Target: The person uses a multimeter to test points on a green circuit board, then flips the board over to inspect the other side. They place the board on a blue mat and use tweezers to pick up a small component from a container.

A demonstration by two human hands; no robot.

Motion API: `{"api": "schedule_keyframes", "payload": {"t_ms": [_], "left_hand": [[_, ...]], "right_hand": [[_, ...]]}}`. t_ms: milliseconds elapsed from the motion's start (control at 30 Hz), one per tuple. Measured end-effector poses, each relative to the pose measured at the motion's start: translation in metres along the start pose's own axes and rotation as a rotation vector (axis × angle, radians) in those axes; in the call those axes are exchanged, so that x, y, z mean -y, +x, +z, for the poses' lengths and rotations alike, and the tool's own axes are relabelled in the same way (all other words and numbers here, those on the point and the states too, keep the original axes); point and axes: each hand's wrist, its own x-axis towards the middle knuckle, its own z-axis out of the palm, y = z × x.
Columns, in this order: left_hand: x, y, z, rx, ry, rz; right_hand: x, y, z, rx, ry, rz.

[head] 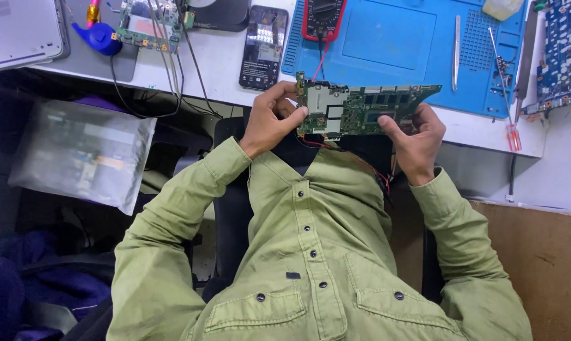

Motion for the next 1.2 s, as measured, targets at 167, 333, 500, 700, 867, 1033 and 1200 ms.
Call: {"api": "schedule_keyframes", "payload": {"t_ms": [167,333,500,700,867,1033,1200], "left_hand": [[0.001,0.0,-0.001,0.03,-0.017,-0.009],[0.004,-0.001,-0.004,0.044,-0.014,-0.025],[-0.007,-0.002,-0.002,0.073,-0.025,-0.028],[-0.029,0.003,-0.001,0.005,0.013,-0.019],[-0.023,-0.001,0.002,-0.015,-0.012,-0.013],[-0.024,-0.003,0.006,0.022,-0.011,-0.009],[-0.035,-0.001,0.002,0.122,0.07,0.045]], "right_hand": [[0.006,0.002,0.001,0.005,0.014,-0.001],[-0.028,-0.001,-0.007,0.011,-0.013,0.003],[0.024,0.003,0.007,0.008,-0.02,0.005],[0.008,0.004,-0.002,0.057,-0.059,0.027],[-0.028,0.003,-0.003,0.025,-0.041,0.066],[-0.082,0.004,-0.019,-0.005,-0.04,0.029],[-0.124,0.011,-0.029,-0.1,0.029,0.05]]}}
